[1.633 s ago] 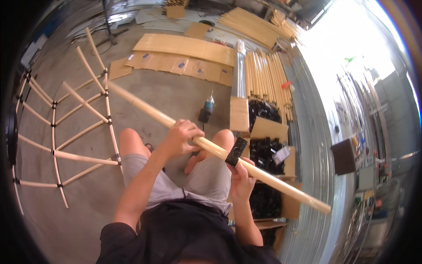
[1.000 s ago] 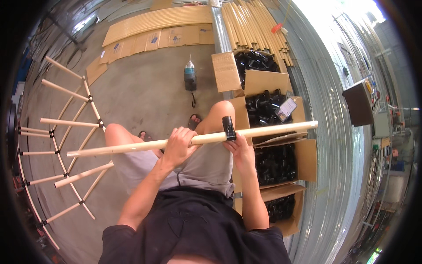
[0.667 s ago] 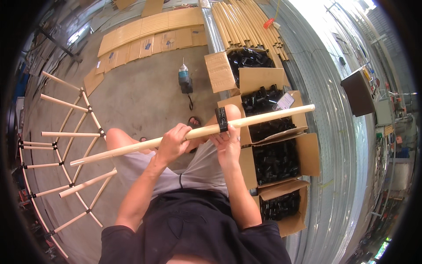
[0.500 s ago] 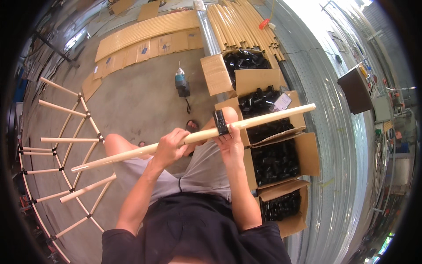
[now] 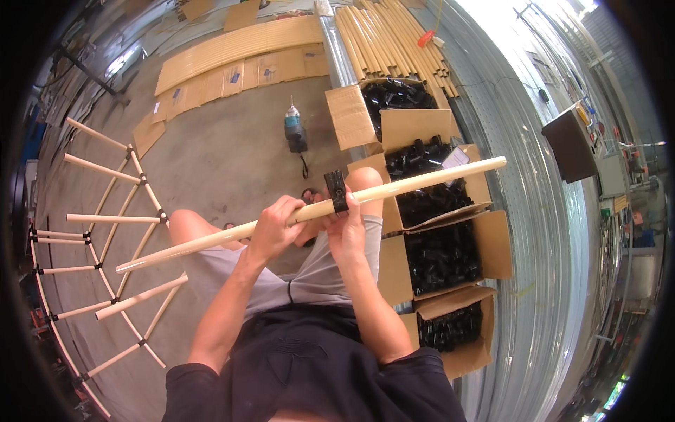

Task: The person assembles a structure by sliding black plastic connectors onto wooden dowels and joining them together.

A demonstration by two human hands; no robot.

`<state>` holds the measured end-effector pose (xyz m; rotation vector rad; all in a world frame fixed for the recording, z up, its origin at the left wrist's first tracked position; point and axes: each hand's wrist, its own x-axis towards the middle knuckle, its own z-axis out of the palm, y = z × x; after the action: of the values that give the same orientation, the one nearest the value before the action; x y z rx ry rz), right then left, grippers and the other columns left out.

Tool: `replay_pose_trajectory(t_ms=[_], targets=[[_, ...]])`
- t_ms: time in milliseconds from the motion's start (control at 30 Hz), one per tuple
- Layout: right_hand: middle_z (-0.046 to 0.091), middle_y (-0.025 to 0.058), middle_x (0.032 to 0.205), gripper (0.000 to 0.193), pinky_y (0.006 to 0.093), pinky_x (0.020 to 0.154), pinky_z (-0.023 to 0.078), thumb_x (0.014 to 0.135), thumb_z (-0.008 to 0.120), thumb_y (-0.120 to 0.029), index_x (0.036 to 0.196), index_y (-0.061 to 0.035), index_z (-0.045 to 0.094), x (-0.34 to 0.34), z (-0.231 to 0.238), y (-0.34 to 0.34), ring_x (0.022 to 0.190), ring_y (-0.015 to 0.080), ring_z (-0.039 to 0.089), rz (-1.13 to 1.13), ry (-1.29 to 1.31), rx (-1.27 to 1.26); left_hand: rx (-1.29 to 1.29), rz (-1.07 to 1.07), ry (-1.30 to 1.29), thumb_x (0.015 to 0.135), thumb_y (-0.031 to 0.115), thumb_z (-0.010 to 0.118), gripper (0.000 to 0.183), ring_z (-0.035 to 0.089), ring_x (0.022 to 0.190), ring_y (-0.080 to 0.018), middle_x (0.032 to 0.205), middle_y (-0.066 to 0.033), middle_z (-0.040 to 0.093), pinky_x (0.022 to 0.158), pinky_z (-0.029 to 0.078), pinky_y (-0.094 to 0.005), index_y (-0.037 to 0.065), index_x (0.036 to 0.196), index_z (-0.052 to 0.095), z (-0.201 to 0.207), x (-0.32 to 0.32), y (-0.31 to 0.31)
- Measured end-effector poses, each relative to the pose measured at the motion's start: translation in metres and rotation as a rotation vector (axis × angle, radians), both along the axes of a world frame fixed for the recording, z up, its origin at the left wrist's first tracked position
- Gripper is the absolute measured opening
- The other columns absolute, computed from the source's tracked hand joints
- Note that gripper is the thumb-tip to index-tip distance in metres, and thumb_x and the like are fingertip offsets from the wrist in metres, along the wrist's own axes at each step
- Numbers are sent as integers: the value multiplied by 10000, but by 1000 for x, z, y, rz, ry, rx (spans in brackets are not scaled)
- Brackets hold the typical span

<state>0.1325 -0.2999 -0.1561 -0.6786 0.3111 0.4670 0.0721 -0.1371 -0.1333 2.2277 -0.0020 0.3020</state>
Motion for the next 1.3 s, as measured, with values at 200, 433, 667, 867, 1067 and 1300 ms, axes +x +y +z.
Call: replay_pose_trajectory(t_ms=[200, 433, 667, 867, 1067, 1300], targets=[[665, 167, 1203, 492, 444, 1076, 515, 995, 637, -302, 1378, -14, 526, 9, -15, -8, 1172, 341, 646, -59, -3, -17, 258, -77, 359, 810, 176, 775, 308, 672, 883, -359, 982, -134, 670, 696, 534, -439, 72, 1070, 645, -7, -25, 45], [683, 144, 1178, 466, 417, 1026, 531, 988, 642, -367, 1325, -54, 567, -12, -26, 9, 1145, 304, 657, -94, 139, 6, 526, 30, -7, 845, 227, 736, 318, 687, 760, -320, 847, -105, 674, 665, 539, -461, 130, 1131, 636, -37, -32, 23], [669, 182, 1202, 481, 407, 1008, 540, 987, 649, -370, 1256, 20, 561, -14, -36, 24, 1126, 322, 660, -83, 122, -29, 344, -227, 332, 878, 300, 699, 333, 711, 757, -333, 825, -134, 710, 667, 556, -466, 90, 1125, 624, 4, 0, 39], [683, 171, 1165, 381, 397, 997, 536, 992, 643, -337, 1194, -22, 567, -20, -41, 35, 1104, 284, 666, -92, 190, -23, 524, -111, 109, 870, 254, 703, 265, 713, 700, -326, 805, -133, 696, 617, 573, -436, 72, 1044, 618, -39, -6, 19], [695, 117, 1126, 338, 364, 936, 533, 991, 656, -302, 1205, -53, 575, -23, -38, 44, 1012, 234, 666, 4, 141, -43, 532, -6, 76, 839, 217, 717, 269, 711, 749, -330, 849, -142, 697, 628, 566, -440, 71, 1042, 621, -51, -7, 13], [686, 32, 1074, 240, 326, 843, 517, 975, 686, -283, 1108, -96, 618, -13, -49, 30, 986, 149, 635, 203, 120, -66, 196, -102, 301, 853, 299, 741, 289, 677, 873, -392, 943, -171, 717, 722, 536, -491, 77, 1021, 661, -17, -1, 31]])
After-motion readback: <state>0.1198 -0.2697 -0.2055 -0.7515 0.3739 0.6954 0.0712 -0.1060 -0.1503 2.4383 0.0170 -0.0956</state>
